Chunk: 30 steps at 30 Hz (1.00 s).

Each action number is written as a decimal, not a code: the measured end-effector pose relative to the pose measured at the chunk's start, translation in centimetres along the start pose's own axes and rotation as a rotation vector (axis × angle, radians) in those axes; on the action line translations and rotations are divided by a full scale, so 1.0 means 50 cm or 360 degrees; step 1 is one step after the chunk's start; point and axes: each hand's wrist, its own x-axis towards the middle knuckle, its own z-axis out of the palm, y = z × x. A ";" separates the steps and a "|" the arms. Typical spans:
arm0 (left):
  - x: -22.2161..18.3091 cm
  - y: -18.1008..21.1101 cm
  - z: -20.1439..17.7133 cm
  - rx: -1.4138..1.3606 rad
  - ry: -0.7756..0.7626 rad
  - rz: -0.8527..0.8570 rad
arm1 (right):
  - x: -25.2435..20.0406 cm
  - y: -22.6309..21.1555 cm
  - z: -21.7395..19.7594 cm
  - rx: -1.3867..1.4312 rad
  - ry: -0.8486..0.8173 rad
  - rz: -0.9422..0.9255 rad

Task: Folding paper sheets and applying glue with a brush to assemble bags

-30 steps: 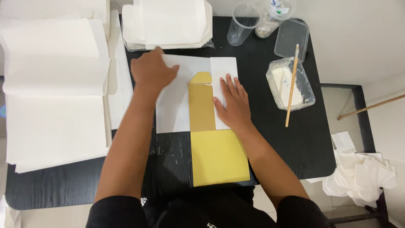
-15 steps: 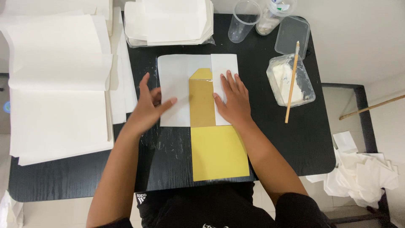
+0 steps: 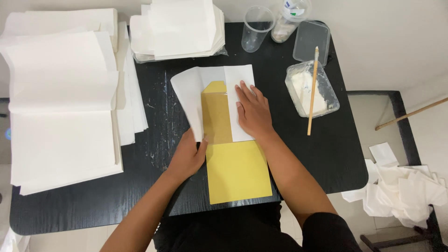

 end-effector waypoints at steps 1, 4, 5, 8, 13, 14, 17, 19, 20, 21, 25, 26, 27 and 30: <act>0.005 0.002 0.008 -0.0002 -0.0007 0.0000 | -0.001 0.002 0.002 0.0000 -0.0001 0.0007; 0.020 0.014 0.024 0.0050 -0.0149 0.0254 | 0.001 0.003 0.009 0.0094 0.0014 0.0009; 0.024 0.025 0.026 0.0068 -0.0174 0.0280 | 0.002 0.004 0.010 0.0096 0.0007 0.0008; 0.030 0.028 0.043 0.0153 -0.0195 0.0301 | -0.002 0.005 0.013 0.0148 0.0003 0.0012; 0.032 0.013 0.069 0.0306 -0.0146 0.0266 | -0.001 0.008 0.011 0.0196 -0.0042 0.0029; 0.033 0.009 0.071 0.0334 -0.0141 0.0250 | 0.001 0.009 0.014 0.0190 -0.0030 0.0020; 0.035 -0.002 0.075 0.0403 -0.0132 0.0235 | 0.003 0.012 0.016 0.0183 -0.0017 0.0010; 0.038 -0.006 0.074 0.0440 -0.0131 0.0236 | 0.003 0.011 0.017 0.0179 -0.0020 0.0011; 0.040 -0.005 0.075 0.0481 -0.0134 0.0250 | 0.003 0.011 0.017 0.0189 -0.0011 0.0005; 0.043 -0.004 0.075 0.0522 -0.0137 0.0264 | 0.002 0.012 0.017 0.0198 -0.0002 0.0000; 0.052 -0.038 0.086 0.0682 -0.0206 0.0376 | -0.001 0.011 0.017 0.0130 -0.0006 0.0009; 0.057 -0.041 0.084 0.0743 -0.0262 0.0415 | -0.001 0.008 0.012 0.0121 -0.0035 0.0024; 0.062 -0.044 0.083 0.0803 -0.0318 0.0455 | 0.000 0.005 0.008 0.0112 -0.0065 0.0039; 0.069 -0.028 0.077 0.0875 -0.0338 0.0497 | 0.003 0.008 0.012 0.0103 -0.0060 0.0040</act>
